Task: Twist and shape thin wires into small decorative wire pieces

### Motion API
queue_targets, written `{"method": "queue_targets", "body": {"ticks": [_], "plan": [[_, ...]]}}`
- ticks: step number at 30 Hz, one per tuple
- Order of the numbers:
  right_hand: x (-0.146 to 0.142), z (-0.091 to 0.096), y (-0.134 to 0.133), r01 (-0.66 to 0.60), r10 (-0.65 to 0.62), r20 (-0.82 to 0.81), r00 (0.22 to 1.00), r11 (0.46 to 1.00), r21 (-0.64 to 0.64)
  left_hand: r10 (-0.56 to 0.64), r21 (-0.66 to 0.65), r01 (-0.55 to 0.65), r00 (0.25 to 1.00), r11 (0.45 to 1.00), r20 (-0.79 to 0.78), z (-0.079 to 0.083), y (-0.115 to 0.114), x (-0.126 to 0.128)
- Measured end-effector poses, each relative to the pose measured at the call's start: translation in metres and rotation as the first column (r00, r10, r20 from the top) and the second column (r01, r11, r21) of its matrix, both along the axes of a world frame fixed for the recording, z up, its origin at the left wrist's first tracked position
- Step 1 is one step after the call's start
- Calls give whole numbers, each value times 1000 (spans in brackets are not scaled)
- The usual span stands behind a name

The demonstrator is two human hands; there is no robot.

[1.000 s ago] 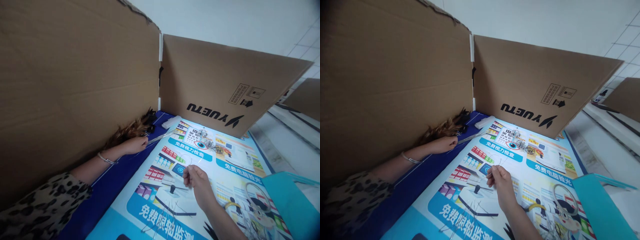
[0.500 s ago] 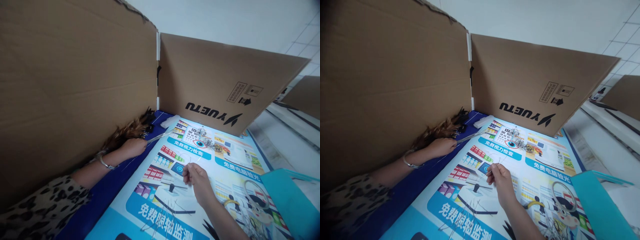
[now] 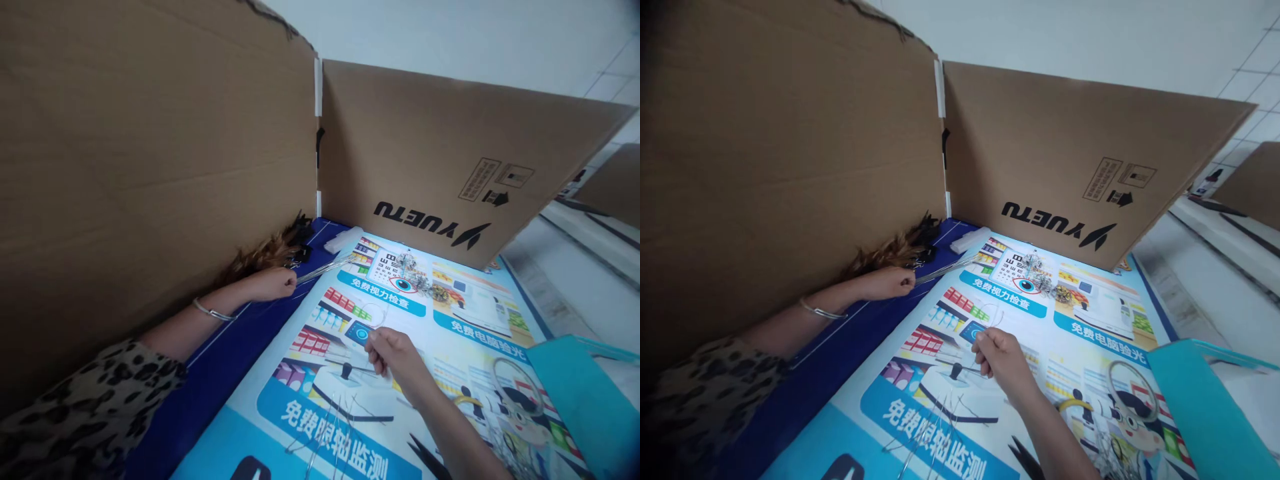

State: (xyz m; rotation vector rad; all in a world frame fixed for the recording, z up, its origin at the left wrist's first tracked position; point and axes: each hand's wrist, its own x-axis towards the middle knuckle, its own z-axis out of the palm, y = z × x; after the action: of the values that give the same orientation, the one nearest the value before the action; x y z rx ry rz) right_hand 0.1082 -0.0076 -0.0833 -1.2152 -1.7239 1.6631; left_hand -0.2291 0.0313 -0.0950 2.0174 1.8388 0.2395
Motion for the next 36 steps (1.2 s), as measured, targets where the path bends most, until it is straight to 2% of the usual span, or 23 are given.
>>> {"method": "queue_targets", "body": {"ticks": [3, 5, 7, 9, 17, 22, 31, 36], "plan": [[3, 0, -1, -190, 170, 213, 962, 979, 78, -6, -41, 11, 994, 999, 113, -2, -2, -2], [3, -1, -4, -305, 225, 352, 908, 933, 190, 4, -57, 6, 984, 998, 176, -6, -3, -2], [3, -1, -6, -390, 217, 474, 853, 869, 305, 19, -60, -6, 974, 998, 226, -9, -3, -3], [2, 0, -7, -448, 193, 558, 807, 815, 366, 29, -64, -12, 963, 998, 269, -11, -3, -5], [2, 13, -10, -580, 166, 729, 664, 730, 362, 21, -120, 23, 936, 992, 350, -10, -12, -7], [2, 17, -12, -641, 139, 819, 557, 698, 317, 2, -83, 18, 973, 996, 231, -19, -13, -13], [2, 15, -11, -660, 139, 839, 525, 689, 299, -35, 9, 36, 993, 999, -110, -20, -19, -3], [0, 24, -15, -699, 109, 880, 463, 656, 286, -41, 22, 47, 973, 999, -229, -14, -24, 3]]}}
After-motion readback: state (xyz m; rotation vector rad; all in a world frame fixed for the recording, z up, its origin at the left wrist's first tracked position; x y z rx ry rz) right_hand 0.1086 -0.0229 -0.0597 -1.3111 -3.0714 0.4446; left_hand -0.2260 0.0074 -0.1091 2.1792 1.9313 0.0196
